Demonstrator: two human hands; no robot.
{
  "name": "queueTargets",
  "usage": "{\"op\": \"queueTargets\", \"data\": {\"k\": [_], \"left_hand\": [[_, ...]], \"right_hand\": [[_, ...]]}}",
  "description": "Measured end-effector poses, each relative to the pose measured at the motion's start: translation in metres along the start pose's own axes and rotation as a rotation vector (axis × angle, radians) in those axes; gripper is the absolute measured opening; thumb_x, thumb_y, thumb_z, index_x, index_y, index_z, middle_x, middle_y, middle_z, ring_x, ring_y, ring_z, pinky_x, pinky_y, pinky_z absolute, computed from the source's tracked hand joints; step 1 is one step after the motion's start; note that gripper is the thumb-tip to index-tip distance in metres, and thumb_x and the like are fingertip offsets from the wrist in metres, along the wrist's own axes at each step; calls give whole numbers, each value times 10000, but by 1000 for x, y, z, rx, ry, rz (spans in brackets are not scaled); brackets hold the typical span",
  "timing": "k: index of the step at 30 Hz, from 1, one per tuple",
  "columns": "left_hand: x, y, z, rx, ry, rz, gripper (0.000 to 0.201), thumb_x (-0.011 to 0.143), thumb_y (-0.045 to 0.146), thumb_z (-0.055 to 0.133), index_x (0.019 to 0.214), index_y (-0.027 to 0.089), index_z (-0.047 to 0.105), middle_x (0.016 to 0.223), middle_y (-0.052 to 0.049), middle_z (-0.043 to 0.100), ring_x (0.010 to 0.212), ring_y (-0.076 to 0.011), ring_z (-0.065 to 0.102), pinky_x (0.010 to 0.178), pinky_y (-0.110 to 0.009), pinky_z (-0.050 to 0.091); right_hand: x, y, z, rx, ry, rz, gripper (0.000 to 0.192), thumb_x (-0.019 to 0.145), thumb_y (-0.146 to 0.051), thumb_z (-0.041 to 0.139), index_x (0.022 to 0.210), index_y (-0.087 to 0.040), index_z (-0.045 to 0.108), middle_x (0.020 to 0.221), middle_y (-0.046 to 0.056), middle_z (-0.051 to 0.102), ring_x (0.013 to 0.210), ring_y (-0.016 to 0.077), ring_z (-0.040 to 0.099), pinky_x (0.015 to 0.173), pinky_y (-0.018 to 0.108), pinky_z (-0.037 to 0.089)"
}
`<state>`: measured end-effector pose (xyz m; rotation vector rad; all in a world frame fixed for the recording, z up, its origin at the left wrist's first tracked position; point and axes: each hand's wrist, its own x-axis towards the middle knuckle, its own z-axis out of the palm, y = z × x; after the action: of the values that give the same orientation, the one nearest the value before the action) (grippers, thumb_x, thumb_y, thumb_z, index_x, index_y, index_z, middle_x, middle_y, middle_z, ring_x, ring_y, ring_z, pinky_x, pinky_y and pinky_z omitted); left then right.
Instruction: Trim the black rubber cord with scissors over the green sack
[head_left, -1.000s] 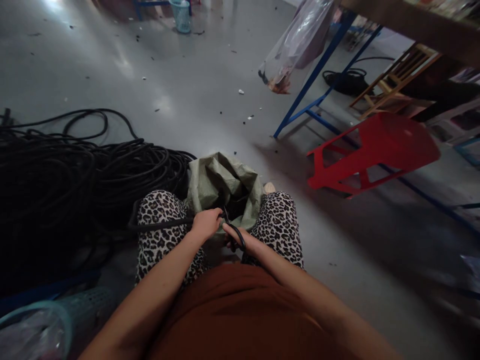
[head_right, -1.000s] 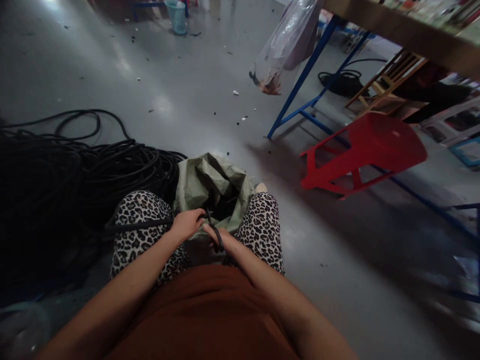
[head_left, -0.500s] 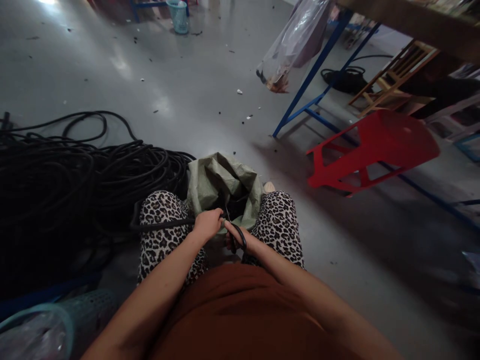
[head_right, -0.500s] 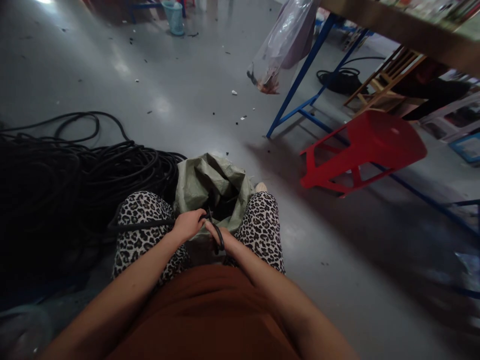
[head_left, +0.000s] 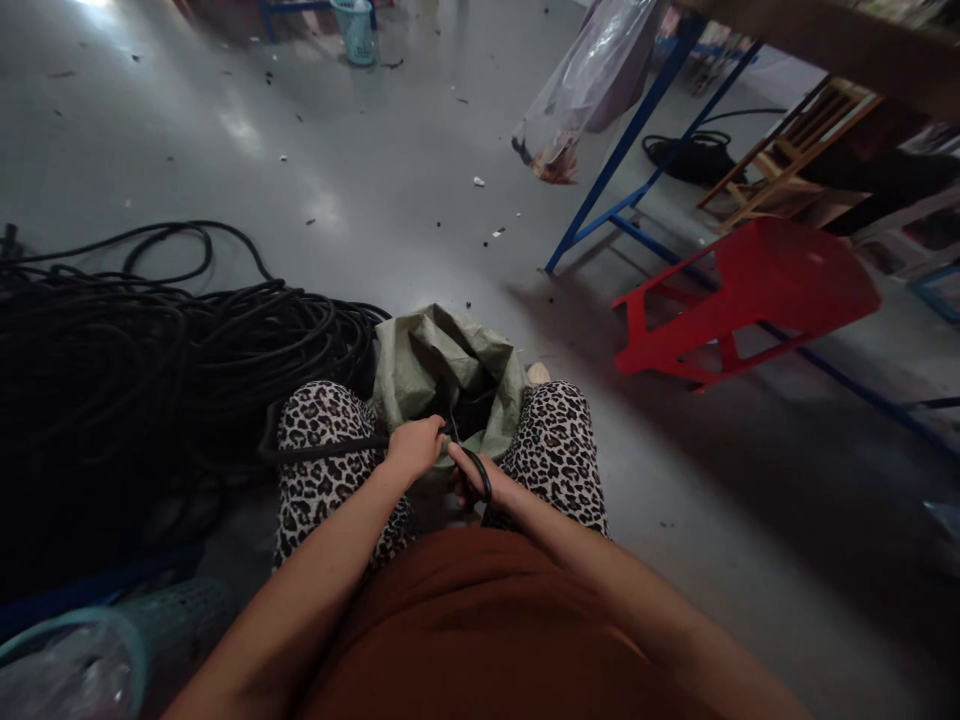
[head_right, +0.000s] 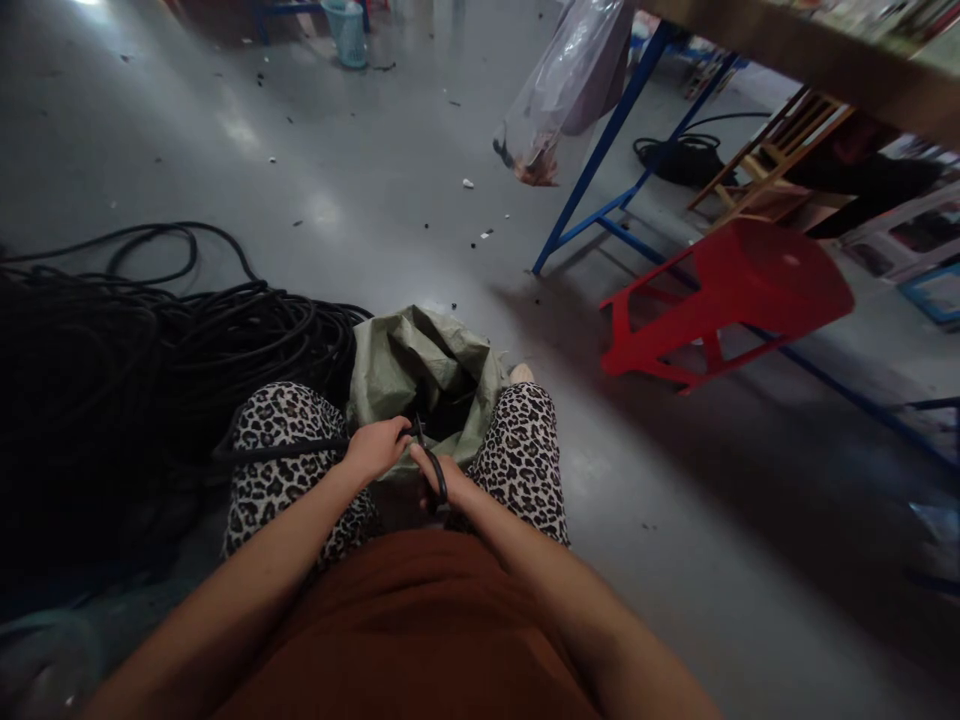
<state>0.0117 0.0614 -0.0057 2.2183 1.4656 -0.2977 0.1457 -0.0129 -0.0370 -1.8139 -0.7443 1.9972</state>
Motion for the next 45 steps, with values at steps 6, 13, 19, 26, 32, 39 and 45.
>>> {"op": "queueTargets", "data": {"k": [6,13,19,26,32,39,45], "left_hand": [[1,-2,0,-6,-3,-6,312,877,336,451,1142,242,587,1039,-75,698,952,-239,649,779,-332,467],[0,-1,0,-4,-2,-12,293,874,332,465,1123,241,591,1039,-72,698,948,-231,649,775,-321,462],[0,-1,0,-6,1,-14,293,875,323,460,1121,238,593,1040,-75,697,951,-240,648,777,-333,466],[2,-3,3,-12,15,-15,281,869,321,470,1102,232,599,1033,-70,698,956,-232,647,778,-322,465],[3,-5,5,-11,20,-12,262,865,305,480,1091,238,596,1058,-57,692,974,-212,641,795,-302,459],[1,-4,3,-11,-7,-26,260,867,292,479,1092,235,595,1072,-68,686,989,-222,637,808,-313,462],[-1,-1,-1,-5,-30,-18,248,867,271,482,1080,215,597,1079,-90,676,1009,-224,627,833,-316,453]], "right_hand": [[6,7,-1,-40,10,-36,532,889,-622,397,665,-151,500,479,29,520,340,142,513,321,223,372],[6,7,-1,-98,25,-28,565,888,-632,386,612,-150,486,454,8,493,309,124,493,305,213,371],[0,0,0,-139,56,-17,531,893,-596,417,600,-158,481,427,-17,467,298,99,466,304,184,349],[-3,2,-3,-241,79,-99,563,876,-613,432,514,-182,435,407,-8,427,319,95,430,332,196,328],[-6,2,-5,-326,119,-150,561,884,-607,419,514,-185,430,395,-14,404,346,100,419,353,195,319],[-9,0,-6,-395,111,-159,556,906,-566,405,508,-177,420,393,-18,394,369,98,422,390,198,322],[-7,1,-6,-350,113,-112,522,878,-561,460,524,-179,438,383,-13,390,349,113,423,365,211,309]]}}
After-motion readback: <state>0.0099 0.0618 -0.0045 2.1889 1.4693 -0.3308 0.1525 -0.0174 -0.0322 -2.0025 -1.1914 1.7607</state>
